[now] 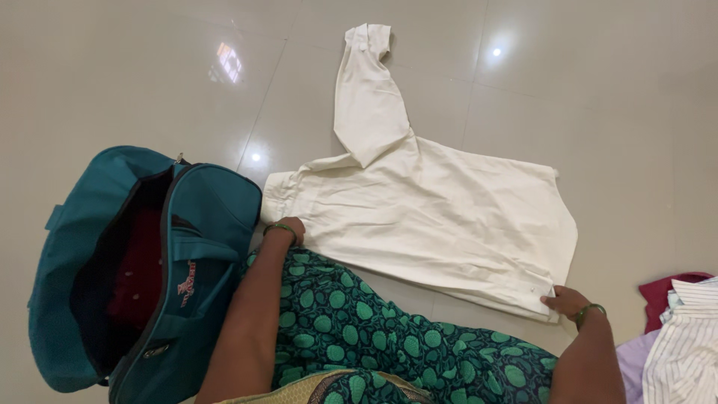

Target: The person folds a shirt on the floor by smoothing out the fabric, folding the sleeves inward, and then folding the body of the shirt into a square.

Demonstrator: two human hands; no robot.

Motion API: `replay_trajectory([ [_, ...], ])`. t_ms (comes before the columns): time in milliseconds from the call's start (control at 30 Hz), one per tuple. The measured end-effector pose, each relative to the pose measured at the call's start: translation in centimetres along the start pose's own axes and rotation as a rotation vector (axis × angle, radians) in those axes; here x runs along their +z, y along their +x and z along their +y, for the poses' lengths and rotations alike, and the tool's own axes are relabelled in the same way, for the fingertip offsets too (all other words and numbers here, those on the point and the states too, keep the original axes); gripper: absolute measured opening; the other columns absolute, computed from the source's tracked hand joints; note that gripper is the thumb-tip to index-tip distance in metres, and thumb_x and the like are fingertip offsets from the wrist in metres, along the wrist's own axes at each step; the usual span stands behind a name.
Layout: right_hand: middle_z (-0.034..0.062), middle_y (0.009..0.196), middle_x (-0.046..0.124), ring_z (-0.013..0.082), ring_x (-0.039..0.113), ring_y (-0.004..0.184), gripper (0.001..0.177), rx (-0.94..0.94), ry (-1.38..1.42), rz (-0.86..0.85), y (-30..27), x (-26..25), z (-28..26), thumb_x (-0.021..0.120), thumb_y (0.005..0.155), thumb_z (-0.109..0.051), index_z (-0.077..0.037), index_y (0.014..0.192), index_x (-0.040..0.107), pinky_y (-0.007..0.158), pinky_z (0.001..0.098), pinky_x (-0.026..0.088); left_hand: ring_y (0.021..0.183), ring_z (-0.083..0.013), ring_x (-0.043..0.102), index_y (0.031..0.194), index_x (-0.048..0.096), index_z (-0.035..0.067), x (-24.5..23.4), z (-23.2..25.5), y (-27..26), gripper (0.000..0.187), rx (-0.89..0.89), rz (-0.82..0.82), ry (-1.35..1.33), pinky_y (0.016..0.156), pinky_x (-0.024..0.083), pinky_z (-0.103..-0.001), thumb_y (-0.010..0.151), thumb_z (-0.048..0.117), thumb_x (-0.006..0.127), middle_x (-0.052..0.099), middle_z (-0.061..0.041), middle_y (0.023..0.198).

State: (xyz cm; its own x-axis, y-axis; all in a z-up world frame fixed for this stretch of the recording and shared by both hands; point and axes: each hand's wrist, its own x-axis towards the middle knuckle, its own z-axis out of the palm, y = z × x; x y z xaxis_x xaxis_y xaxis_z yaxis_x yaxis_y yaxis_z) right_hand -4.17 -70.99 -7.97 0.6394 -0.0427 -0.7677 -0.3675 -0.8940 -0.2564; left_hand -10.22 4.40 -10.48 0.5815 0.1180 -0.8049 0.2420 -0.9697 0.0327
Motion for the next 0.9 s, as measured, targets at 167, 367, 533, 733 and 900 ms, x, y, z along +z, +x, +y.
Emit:
replay_trajectory([
  [167,0.0129,0.122,0.075,0.0295,0.070,0.115,0.038,-0.055,-0.592,-0.003,2.2,-0.4,-0.9,0.066,0.093,-0.039,-0.009,0.114,0.076,0.101,0.0429,0.053,0.127,-0.0358,0.063,0.126,0.073,0.012,-2.2,1.8,-4.5,0.038,-0.126,0.008,0.004,0.110,0.038,-0.062,0.090,0.019,0.064,0.066,-0.016,0.140],
  [367,0.0200,0.122,0.071,0.0396,0.067,0.113,0.035,-0.358,-0.230,0.768,1.3,-1.5,-8.6,0.048,0.105,-0.027,-0.005,0.116,0.072,0.100,0.0477,0.052,0.112,-0.0320,0.066,0.108,0.072,0.016,-2.4,4.6,-9.6,0.026,-0.074,0.530,-0.116,0.098,0.048,-0.054,0.084,0.025,0.070,0.071,-0.009,0.115],
  [533,0.0210,0.139,0.060,0.0403,0.053,0.131,0.042,-0.861,0.108,0.611,4.5,5.8,-19.9,0.056,0.101,-0.026,-0.003,0.136,0.061,0.113,0.0474,0.038,0.098,-0.0341,0.064,0.100,0.072,0.013,-2.6,9.0,-3.6,0.023,0.420,1.017,-0.409,0.087,0.053,-0.046,0.086,0.002,0.056,0.068,-0.010,0.103],
  [733,0.0205,0.133,0.065,0.0295,0.070,0.106,0.057,-0.414,0.874,-0.364,7.4,4.3,-21.3,0.051,0.099,-0.026,-0.017,0.152,0.036,0.092,0.0393,0.056,0.105,-0.0403,0.057,0.118,0.070,0.014,-5.0,6.6,1.3,0.045,0.463,0.968,-0.337,0.091,0.050,-0.050,0.074,0.001,0.066,0.061,-0.018,0.119],
  [900,0.0080,0.131,0.058,0.0222,0.061,0.114,0.049,-0.383,1.576,1.071,11.6,-6.7,-10.8,0.056,0.094,-0.021,-0.021,0.142,0.042,0.098,0.0389,0.053,0.103,-0.0419,0.058,0.121,0.067,0.009,-7.5,2.2,0.5,0.051,0.287,1.101,-0.381,0.089,0.050,-0.051,0.070,0.002,0.068,0.063,-0.018,0.118],
])
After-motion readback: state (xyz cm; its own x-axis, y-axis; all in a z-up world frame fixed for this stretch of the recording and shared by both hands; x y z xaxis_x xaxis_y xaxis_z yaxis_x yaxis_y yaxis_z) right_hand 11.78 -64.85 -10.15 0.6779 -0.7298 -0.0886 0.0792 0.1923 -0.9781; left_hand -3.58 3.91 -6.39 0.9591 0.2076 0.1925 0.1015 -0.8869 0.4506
